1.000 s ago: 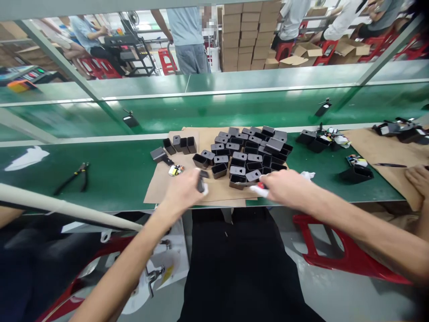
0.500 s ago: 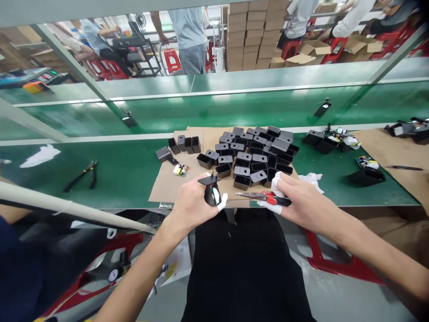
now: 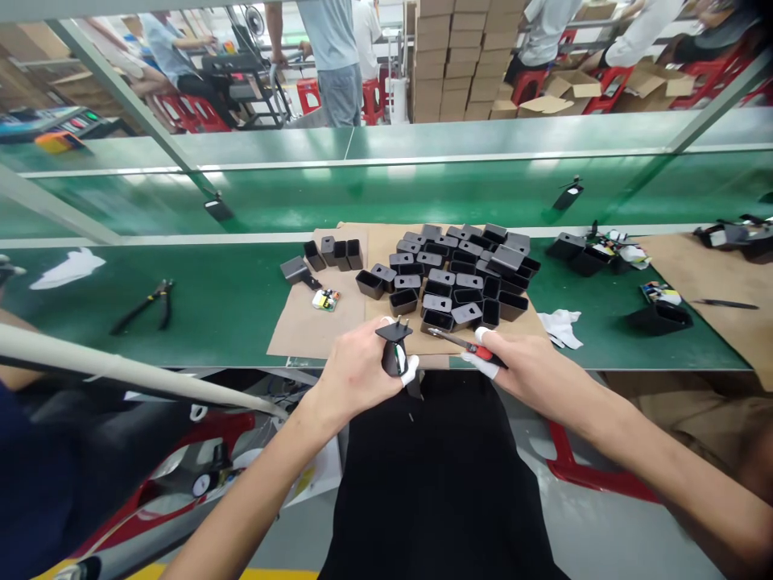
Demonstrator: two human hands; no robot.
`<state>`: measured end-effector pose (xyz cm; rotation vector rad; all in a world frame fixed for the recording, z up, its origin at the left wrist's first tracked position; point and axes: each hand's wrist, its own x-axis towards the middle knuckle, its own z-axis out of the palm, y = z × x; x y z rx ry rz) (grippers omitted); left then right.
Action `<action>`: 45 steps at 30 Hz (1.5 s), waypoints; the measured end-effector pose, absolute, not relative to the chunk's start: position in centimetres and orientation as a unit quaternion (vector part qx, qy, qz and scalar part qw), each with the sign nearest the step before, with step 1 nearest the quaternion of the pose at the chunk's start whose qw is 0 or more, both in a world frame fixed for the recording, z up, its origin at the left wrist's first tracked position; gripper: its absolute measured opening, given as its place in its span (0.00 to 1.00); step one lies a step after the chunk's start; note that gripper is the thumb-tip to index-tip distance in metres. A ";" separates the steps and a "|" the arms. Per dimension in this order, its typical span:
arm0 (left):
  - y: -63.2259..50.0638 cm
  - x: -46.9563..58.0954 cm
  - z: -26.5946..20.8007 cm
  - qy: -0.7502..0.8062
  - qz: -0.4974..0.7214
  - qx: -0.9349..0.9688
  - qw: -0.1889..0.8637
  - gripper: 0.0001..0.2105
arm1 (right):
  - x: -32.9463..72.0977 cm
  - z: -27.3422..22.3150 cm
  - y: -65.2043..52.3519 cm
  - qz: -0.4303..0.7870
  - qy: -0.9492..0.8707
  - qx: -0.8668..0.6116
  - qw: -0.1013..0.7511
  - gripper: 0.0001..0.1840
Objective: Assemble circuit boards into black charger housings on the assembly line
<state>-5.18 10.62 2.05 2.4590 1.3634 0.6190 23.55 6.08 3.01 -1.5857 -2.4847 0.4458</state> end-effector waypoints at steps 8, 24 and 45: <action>10.5 -4.7 1.2 0.479 0.231 0.816 0.227 0.14 | 23.6 3.3 5.9 0.262 -0.806 -0.511 0.140 0.10; 2.8 0.8 -3.7 0.424 0.406 0.520 0.620 0.16 | 16.7 -5.2 0.4 0.588 -0.459 -0.485 0.457 0.20; 5.3 -2.5 -2.2 0.491 0.282 0.721 0.400 0.09 | 23.2 1.6 -0.3 0.403 -0.700 -0.558 0.189 0.07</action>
